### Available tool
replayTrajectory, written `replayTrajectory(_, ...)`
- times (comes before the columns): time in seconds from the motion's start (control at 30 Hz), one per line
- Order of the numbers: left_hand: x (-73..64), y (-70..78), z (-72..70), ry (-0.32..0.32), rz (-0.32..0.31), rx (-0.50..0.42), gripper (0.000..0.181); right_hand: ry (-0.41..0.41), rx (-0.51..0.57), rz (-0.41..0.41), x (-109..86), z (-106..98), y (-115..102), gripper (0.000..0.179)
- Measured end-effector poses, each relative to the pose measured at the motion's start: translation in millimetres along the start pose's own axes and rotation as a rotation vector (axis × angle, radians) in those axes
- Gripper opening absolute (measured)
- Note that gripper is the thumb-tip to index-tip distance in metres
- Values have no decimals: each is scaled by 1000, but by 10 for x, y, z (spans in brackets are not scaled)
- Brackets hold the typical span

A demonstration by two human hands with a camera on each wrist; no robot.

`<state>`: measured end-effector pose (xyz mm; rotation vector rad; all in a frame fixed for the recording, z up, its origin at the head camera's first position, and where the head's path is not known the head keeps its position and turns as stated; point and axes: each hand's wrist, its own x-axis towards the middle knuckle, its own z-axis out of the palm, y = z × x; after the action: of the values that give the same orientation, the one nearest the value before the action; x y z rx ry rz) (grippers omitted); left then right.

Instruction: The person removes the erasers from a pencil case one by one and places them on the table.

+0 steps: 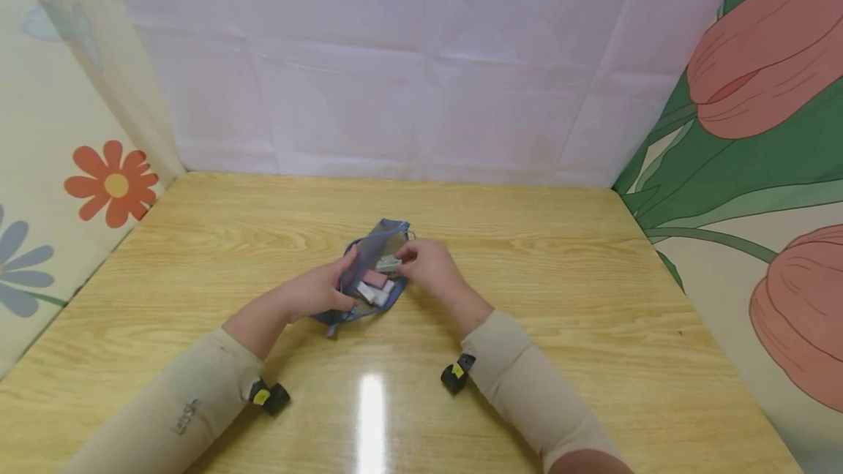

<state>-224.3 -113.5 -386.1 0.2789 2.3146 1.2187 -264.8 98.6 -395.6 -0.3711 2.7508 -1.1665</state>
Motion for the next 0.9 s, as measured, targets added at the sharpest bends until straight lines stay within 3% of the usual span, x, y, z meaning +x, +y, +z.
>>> replayTrajectory(0.27, 2, -4, 2, -7, 6, -31, 100, 18, 7, -32, -2, -208, 81, 15)
replayTrajectory(0.63, -6, 3, 13, 0, 5, -11, 101, 75, 51, 48, 42, -563, 281, 19)
replayTrajectory(0.9, -11, 17, 17, -1, 2, 11, 101, 119, 38, 64, 91, -681, 496, 20)
